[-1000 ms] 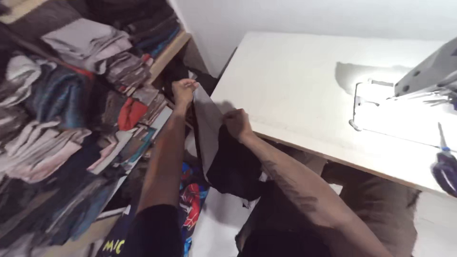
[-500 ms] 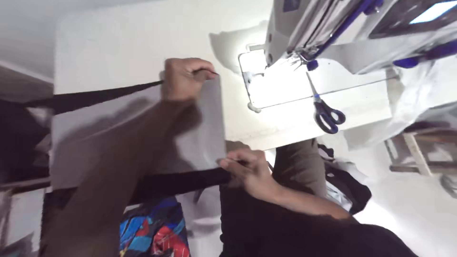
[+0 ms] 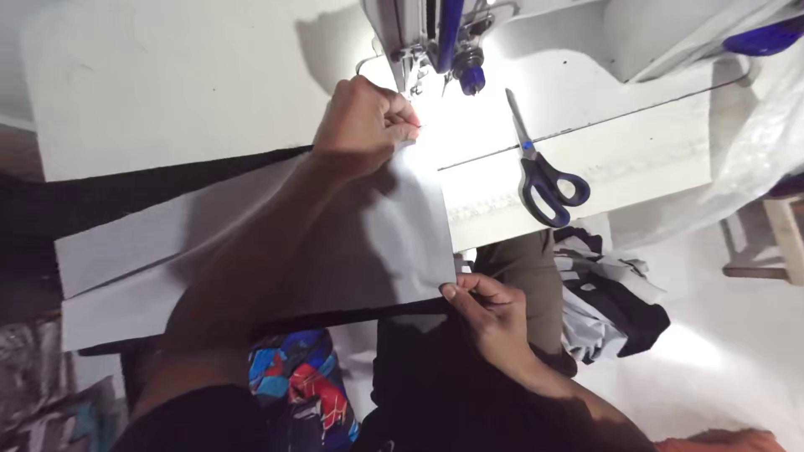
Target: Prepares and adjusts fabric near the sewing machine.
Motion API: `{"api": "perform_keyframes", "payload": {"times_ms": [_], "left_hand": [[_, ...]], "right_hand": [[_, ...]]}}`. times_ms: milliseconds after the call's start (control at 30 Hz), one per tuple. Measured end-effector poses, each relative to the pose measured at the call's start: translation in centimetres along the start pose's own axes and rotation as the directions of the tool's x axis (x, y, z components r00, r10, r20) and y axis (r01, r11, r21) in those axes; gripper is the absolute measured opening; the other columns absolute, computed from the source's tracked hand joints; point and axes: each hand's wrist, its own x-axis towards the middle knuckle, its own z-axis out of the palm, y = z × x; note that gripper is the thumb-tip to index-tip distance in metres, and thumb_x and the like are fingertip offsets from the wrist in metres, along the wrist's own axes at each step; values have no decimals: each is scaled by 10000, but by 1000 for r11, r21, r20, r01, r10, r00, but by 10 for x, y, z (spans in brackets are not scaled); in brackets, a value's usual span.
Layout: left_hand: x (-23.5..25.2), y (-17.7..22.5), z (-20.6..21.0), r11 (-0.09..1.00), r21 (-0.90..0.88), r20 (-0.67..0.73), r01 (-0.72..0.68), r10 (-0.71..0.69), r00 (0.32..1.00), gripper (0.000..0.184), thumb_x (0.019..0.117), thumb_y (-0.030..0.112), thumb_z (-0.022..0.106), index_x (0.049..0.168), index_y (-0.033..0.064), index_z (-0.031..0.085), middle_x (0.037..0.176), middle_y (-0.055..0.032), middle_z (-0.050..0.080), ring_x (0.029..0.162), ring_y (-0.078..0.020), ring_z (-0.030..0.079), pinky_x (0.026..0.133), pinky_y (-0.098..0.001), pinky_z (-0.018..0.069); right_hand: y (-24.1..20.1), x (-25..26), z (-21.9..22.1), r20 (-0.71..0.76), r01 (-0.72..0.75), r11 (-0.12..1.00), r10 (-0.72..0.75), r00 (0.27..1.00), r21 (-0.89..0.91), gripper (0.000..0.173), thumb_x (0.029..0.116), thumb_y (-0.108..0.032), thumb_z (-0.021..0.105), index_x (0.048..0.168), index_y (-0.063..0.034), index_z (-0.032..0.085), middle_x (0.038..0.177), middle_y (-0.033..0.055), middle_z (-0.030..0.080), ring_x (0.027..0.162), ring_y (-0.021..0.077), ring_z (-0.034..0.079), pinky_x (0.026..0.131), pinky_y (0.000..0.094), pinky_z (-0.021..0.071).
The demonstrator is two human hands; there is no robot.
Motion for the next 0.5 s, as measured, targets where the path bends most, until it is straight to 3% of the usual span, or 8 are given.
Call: {"api": "perform_keyframes", "payload": {"times_ms": [200,333,433,500], "left_hand": [[11,2,-2,992,-29,-38,126,-127,991,118,817,214,828,889,153,756,843,80,750,759,57,677,743,-168,565],[17,5,-4,975,27,-106,222,-218,970,154,793,283,840,812,182,725,756,106,677,697,57,600,683,-201,494],[19,7,-8,966,113,-137,231,-215,967,198,811,290,814,897,146,707,840,60,677,798,9,609,785,-254,487],[19,5,-9,968,151,-163,200,-175,971,214,829,264,779,919,85,703,870,-18,683,818,-63,622,791,-310,490]], "right_hand": [[1,11,-8,8,-11,1000,11,1000,-5,41,911,26,701,926,35,738,806,29,734,711,30,675,663,191,585],[3,20,-7,-27,52,999,-52,998,-10,50,906,32,709,939,49,744,810,47,742,691,46,680,647,201,595],[-2,30,-5,-43,76,995,-78,996,-57,64,901,31,717,953,50,750,818,49,747,700,45,687,654,197,597],[-4,35,-5,-53,94,993,-98,994,-73,78,894,40,720,962,59,753,833,58,760,715,49,703,672,201,608]]}}
